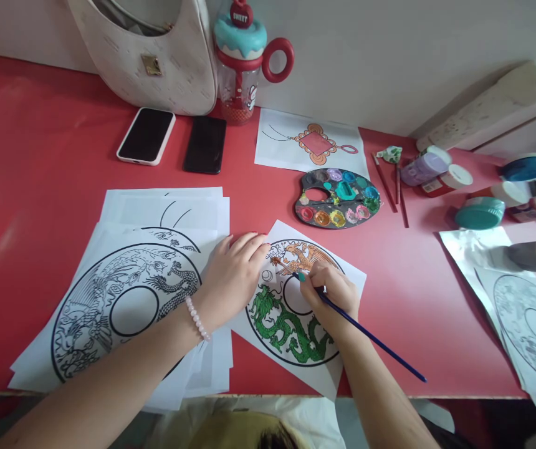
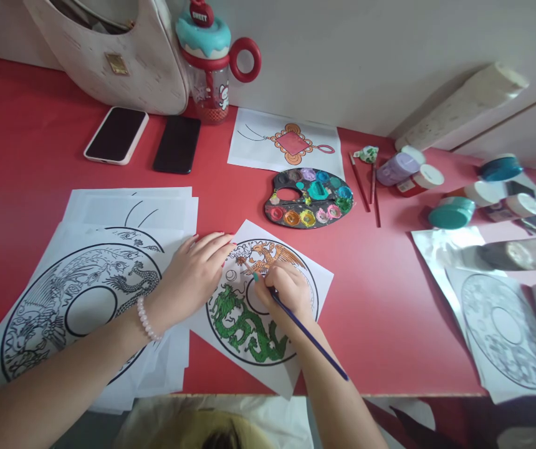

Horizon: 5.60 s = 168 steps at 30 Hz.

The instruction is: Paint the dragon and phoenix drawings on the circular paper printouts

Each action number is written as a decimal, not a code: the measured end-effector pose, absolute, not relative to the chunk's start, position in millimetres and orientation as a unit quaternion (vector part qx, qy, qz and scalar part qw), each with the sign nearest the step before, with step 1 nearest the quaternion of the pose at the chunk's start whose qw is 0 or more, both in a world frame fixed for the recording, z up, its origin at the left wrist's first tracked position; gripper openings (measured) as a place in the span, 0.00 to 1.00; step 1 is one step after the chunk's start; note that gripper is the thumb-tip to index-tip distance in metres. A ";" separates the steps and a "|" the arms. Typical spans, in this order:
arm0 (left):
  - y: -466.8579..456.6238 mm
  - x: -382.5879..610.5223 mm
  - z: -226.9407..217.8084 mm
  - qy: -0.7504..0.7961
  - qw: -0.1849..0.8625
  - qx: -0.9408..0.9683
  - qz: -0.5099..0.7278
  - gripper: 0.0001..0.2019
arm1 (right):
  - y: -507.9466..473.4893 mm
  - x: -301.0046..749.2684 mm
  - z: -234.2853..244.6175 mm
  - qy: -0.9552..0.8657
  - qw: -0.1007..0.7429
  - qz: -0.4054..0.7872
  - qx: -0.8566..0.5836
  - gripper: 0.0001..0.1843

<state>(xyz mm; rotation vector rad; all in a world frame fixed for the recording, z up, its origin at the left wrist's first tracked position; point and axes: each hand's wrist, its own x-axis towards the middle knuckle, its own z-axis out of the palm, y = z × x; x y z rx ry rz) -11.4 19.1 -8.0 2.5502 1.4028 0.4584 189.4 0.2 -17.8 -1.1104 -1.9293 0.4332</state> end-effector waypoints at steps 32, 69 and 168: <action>19.1 -12.6 -10.5 0.470 0.087 0.865 0.152 0.17 | 2.7 185.9 -15.2 -0.764 0.416 0.161 -0.467 0.19; 18.8 -12.3 -7.4 0.472 0.100 0.863 0.148 0.17 | 4.9 184.9 -14.7 -0.769 0.407 0.179 -0.459 0.18; 21.5 -14.1 -8.4 0.469 0.123 0.858 0.172 0.16 | 0.7 184.2 -10.9 -0.781 0.402 0.158 -0.451 0.18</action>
